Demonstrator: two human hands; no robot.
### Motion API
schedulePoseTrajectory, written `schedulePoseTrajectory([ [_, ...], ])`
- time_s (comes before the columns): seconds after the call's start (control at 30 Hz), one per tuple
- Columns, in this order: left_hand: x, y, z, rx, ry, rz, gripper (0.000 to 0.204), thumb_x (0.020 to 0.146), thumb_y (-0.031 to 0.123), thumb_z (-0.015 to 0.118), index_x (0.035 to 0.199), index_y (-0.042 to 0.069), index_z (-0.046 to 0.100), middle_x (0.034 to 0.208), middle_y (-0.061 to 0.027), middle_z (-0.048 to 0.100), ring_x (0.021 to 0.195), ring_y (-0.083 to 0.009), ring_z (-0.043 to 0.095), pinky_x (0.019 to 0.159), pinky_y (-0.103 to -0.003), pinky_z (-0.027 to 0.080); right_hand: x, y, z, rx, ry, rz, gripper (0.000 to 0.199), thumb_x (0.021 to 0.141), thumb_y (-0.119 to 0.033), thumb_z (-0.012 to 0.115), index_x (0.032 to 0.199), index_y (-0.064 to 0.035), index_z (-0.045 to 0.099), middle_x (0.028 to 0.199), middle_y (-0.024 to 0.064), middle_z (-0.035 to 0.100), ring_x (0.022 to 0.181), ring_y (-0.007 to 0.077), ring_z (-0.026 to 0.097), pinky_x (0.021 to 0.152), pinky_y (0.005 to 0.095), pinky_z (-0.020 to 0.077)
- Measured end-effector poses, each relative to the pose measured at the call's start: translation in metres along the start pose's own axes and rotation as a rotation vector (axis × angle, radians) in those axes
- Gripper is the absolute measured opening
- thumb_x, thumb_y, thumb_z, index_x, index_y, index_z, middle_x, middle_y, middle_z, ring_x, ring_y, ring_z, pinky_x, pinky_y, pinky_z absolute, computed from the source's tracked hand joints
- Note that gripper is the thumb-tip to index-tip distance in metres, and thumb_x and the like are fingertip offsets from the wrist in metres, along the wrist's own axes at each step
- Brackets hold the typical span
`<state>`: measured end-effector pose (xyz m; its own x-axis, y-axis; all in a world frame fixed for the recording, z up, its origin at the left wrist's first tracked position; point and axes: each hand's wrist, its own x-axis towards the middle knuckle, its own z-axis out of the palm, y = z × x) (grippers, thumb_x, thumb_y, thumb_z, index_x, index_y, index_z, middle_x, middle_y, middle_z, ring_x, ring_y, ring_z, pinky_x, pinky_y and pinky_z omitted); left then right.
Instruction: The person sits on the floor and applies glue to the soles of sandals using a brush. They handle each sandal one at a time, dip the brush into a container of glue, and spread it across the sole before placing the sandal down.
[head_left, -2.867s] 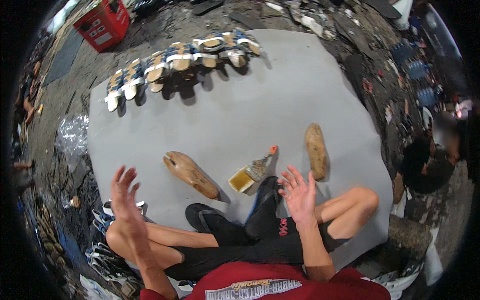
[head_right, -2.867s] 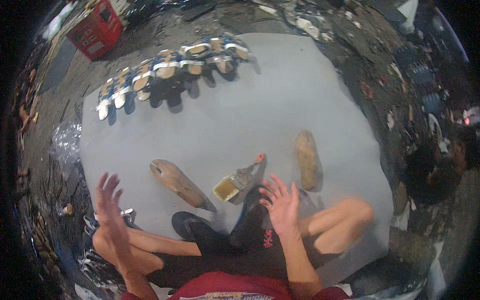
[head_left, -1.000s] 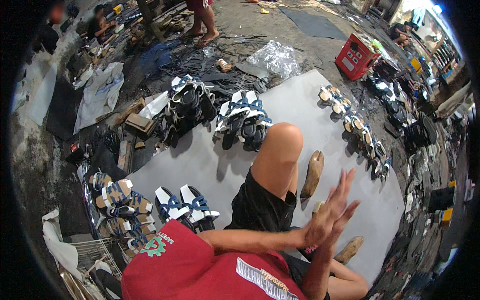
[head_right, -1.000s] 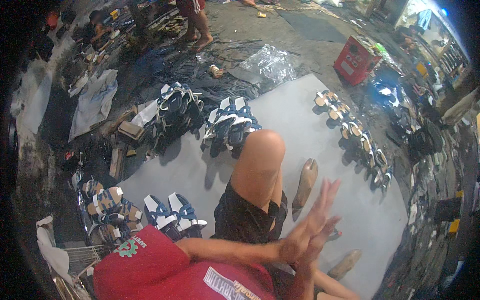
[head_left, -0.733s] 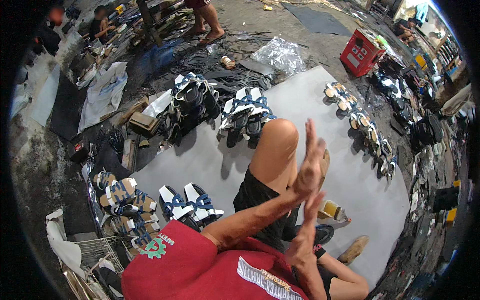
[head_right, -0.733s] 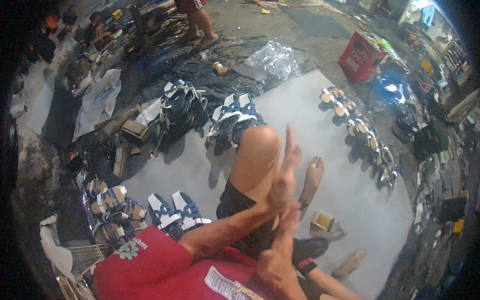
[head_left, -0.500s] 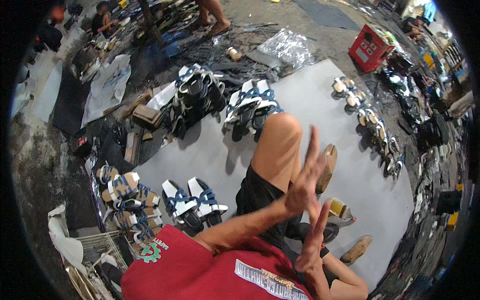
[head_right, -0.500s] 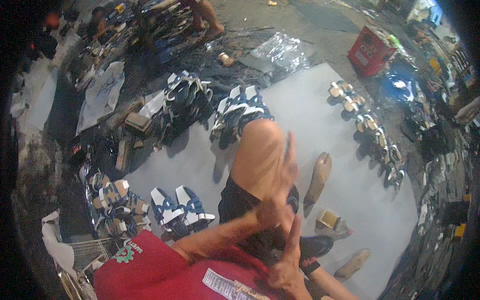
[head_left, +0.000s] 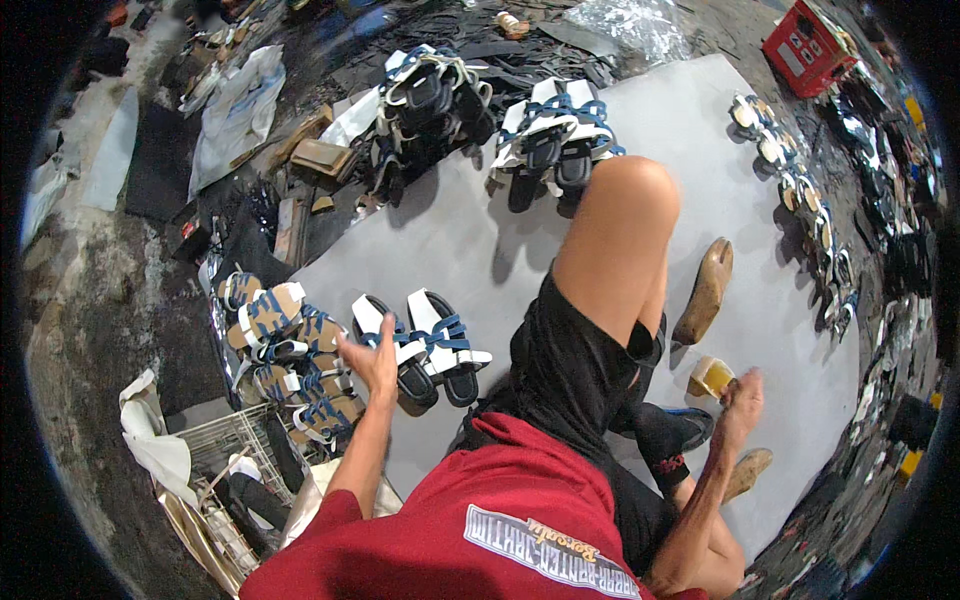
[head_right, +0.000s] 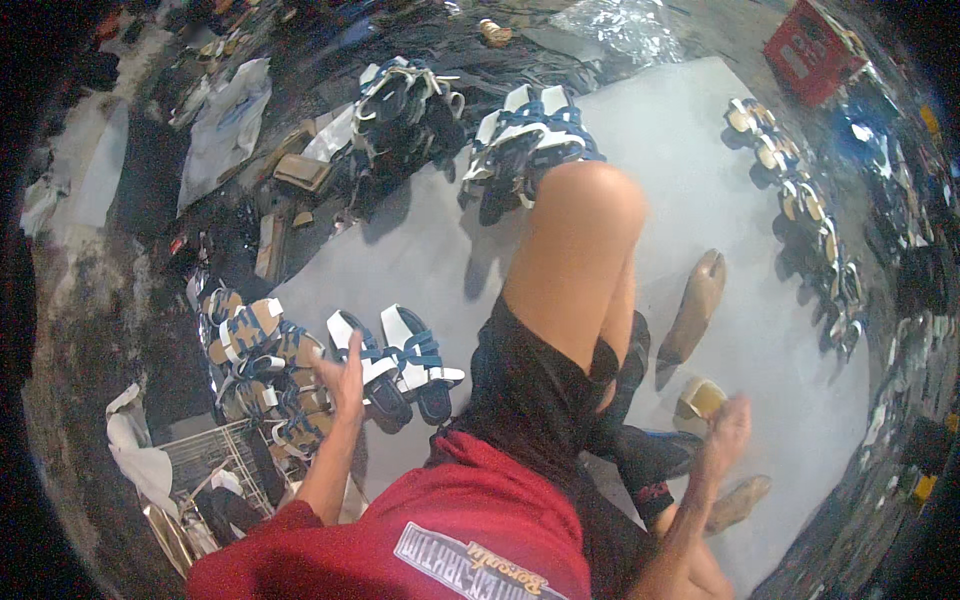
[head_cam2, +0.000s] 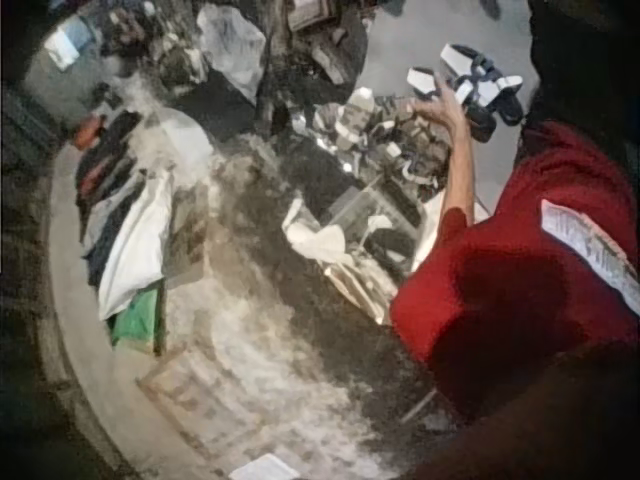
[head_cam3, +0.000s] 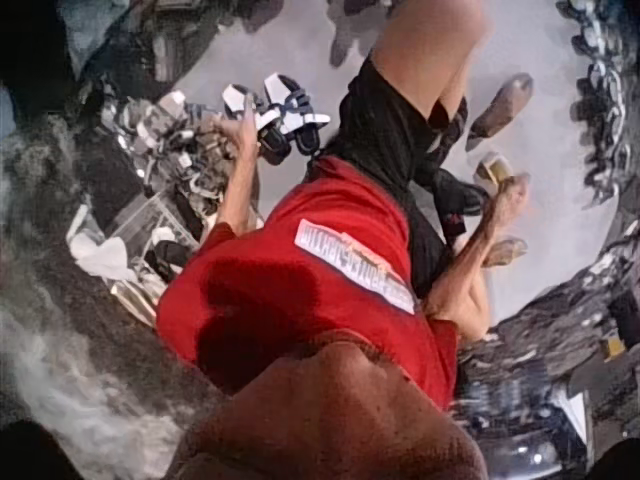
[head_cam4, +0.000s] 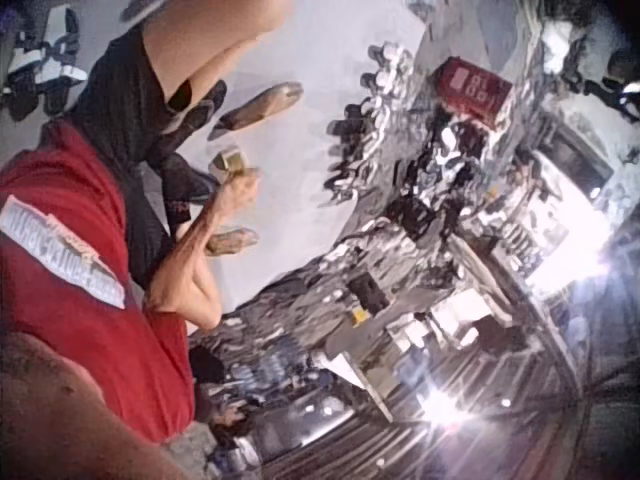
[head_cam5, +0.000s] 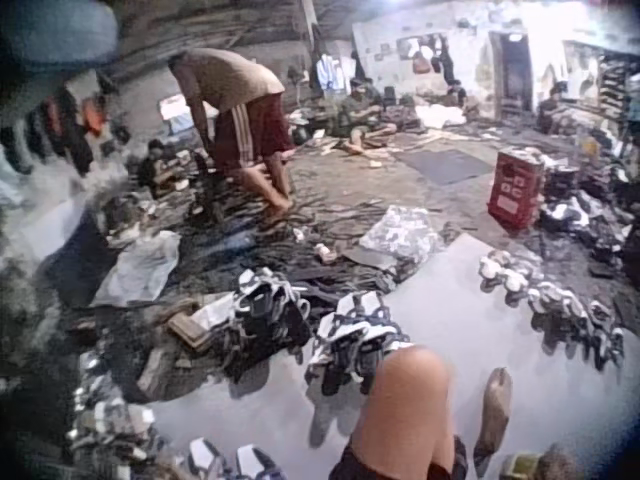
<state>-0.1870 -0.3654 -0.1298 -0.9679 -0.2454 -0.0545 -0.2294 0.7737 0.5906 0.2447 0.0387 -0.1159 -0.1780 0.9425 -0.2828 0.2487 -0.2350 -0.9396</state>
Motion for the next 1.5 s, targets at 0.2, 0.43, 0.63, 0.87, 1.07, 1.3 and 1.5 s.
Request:
schedulePoseTrajectory([
  [0.2,-0.036,-0.086,0.034,-0.185,0.028,-0.404,0.128,0.068,0.055,0.096,0.161,-0.003,0.031,0.156,-0.0273,0.046,0.140,-0.0390,0.050,0.118,-0.050,0.041,0.023,-0.015,0.072,-0.297,-0.146,-0.001,0.065,0.102,-0.027,0.070,0.157,-0.0076,0.041,0.149,0.0256,0.051,0.126,0.0329,0.060,0.102,0.0442,0.0529],
  [0.43,-0.013,-0.111,0.050,-0.823,-0.264,-0.703,0.097,0.070,0.024,0.099,0.149,0.004,0.046,0.133,-0.0168,0.064,0.114,-0.0339,0.067,0.096,-0.058,0.058,0.056,0.020,0.137,-0.614,0.300,-0.435,0.064,0.095,-0.021,0.075,0.150,-0.0023,0.048,0.141,0.0272,0.054,0.122,0.0318,0.062,0.100,0.0433,0.0518],
  [0.63,-0.055,-0.040,0.068,-0.506,-0.533,-0.660,0.088,0.072,0.038,0.097,0.145,0.014,0.054,0.134,-0.0096,0.066,0.122,-0.0328,0.062,0.097,-0.062,0.046,0.042,-0.042,0.185,-0.454,-0.727,-0.523,0.037,0.099,-0.014,0.065,0.132,0.0021,0.062,0.116,0.0223,0.071,0.114,0.0274,0.067,0.101,0.0409,0.0502],
  [0.87,-0.091,0.023,0.104,-0.728,-0.678,-0.596,0.071,0.083,0.031,0.091,0.142,0.009,0.057,0.131,-0.0098,0.067,0.118,-0.0308,0.064,0.102,-0.054,0.050,0.023,-0.036,0.211,-0.617,-1.076,-0.622,0.040,0.099,-0.017,0.066,0.134,0.0022,0.061,0.121,0.0185,0.071,0.114,0.0255,0.066,0.101,0.0394,0.0500],
  [1.07,-0.117,0.069,0.110,-0.743,-0.812,-0.034,0.074,0.078,0.033,0.092,0.136,-0.003,0.061,0.131,-0.0189,0.068,0.123,-0.0274,0.065,0.104,-0.045,0.052,0.038,-0.026,0.179,-0.459,-0.898,-0.492,0.042,0.100,-0.019,0.067,0.136,0.0023,0.061,0.125,0.0153,0.070,0.114,0.0238,0.065,0.101,0.0381,0.0499],
  [1.3,-0.138,0.265,0.210,-0.433,-1.022,0.611,0.084,0.079,0.047,0.088,0.139,-0.004,0.058,0.134,-0.0265,0.067,0.124,-0.0374,0.065,0.105,-0.047,0.050,0.081,-0.018,0.089,0.220,0.070,-0.141,0.037,0.103,-0.022,0.068,0.132,0.0005,0.061,0.117,0.0068,0.069,0.104,0.0159,0.065,0.091,0.0317,0.0524],
  [1.5,-0.136,0.330,0.343,0.281,-0.872,0.631,0.080,0.084,0.049,0.083,0.142,-0.003,0.059,0.135,-0.0307,0.066,0.124,-0.0397,0.066,0.105,-0.047,0.050,0.056,-0.033,0.074,0.813,0.103,0.086,0.030,0.103,-0.019,0.068,0.131,-0.0108,0.058,0.102,0.0037,0.070,0.083,0.0171,0.071,0.072,0.0309,0.0601],
])
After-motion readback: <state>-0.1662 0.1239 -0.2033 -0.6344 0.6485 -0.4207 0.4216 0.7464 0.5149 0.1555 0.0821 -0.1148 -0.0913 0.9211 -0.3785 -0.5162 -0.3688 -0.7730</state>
